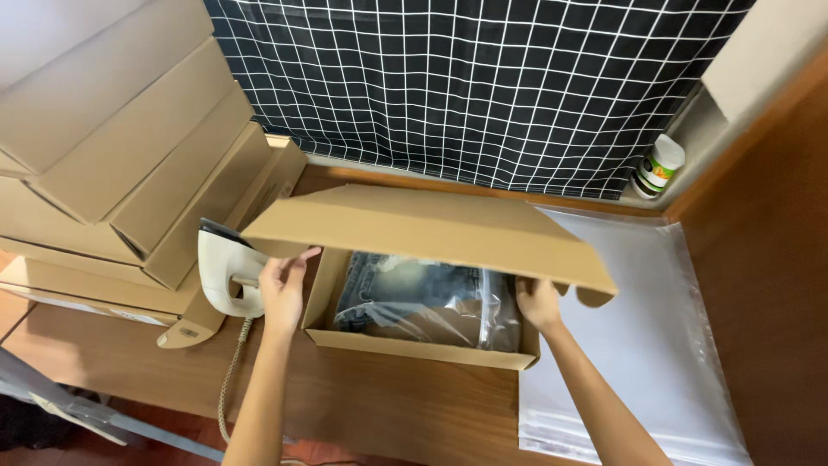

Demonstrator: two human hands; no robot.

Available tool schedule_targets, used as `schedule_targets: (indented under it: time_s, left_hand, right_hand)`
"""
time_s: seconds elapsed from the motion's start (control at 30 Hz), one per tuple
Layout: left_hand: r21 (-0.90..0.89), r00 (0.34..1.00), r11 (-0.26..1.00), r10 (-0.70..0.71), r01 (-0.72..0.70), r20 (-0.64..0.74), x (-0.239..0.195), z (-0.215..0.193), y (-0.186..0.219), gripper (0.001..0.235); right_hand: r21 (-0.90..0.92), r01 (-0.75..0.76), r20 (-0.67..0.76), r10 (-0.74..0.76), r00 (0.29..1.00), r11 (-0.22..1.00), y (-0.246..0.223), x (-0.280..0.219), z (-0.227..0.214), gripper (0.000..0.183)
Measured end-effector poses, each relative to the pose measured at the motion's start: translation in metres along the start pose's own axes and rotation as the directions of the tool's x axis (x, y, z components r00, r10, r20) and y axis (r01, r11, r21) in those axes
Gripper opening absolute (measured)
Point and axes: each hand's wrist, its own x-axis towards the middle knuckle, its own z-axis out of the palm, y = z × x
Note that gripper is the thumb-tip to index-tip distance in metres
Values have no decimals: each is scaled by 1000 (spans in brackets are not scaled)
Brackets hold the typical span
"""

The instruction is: The person irons a grey t-shirt on a wooden table, then hangs it on a metal hanger and places it on a clothes rack. Afterwards, they open a cardboard box, remove a plastic-wrapped pair of jeans, and place the jeans on the table.

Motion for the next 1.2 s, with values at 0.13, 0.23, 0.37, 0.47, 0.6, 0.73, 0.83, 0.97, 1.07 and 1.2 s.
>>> schedule_targets:
  time_s: [0.13, 0.23, 0.37, 0.47, 0.6, 0.73, 0.83, 0.97, 1.07, 1.2]
  left_hand:
    - [35, 999, 998, 46, -47, 9, 13, 8, 13, 32]
    - [141, 999, 989, 42, -43, 8, 24, 17, 37, 24]
    - [355, 988, 923, 152, -149, 21, 39, 29, 87, 16]
    - [412, 978, 889, 209, -197, 15, 55, 30, 80, 10]
    - [442, 962, 866, 272, -234, -24, 79, 38, 75, 22]
    - [464, 955, 855, 290, -233, -56, 116, 50, 61, 10]
    - [499, 941, 824, 336, -268, -49, 143, 67, 72, 12]
    - [581, 906, 737, 423, -345, 2, 175, 91, 71, 14]
    - [623, 900, 680, 427, -387, 93, 186, 109, 63, 27]
    - [642, 914, 662, 367, -386, 171, 192, 117, 38, 57]
  right_hand:
    - [9, 2, -76, -2, 997, 1000, 8, 26, 11, 38]
    - [-64, -54, -124, 46, 991, 996, 5, 54, 14, 33]
    - [-39, -61, -115, 56, 992, 997, -1, 88, 25, 38]
    - [-41, -70, -91, 66, 994, 997, 7, 95, 30, 42]
    - [-8, -56, -49, 56, 997, 998, 0, 78, 21, 49]
    - [4, -65, -55, 65, 996, 998, -26, 56, 8, 50]
    - [15, -70, -42, 71, 997, 997, -33, 53, 3, 49]
    - [34, -113, -29, 114, 993, 993, -39, 47, 0, 48]
    - [38, -139, -23, 140, 990, 989, -47, 41, -3, 47]
    - [26, -147, -16, 148, 989, 989, -52, 37, -5, 46]
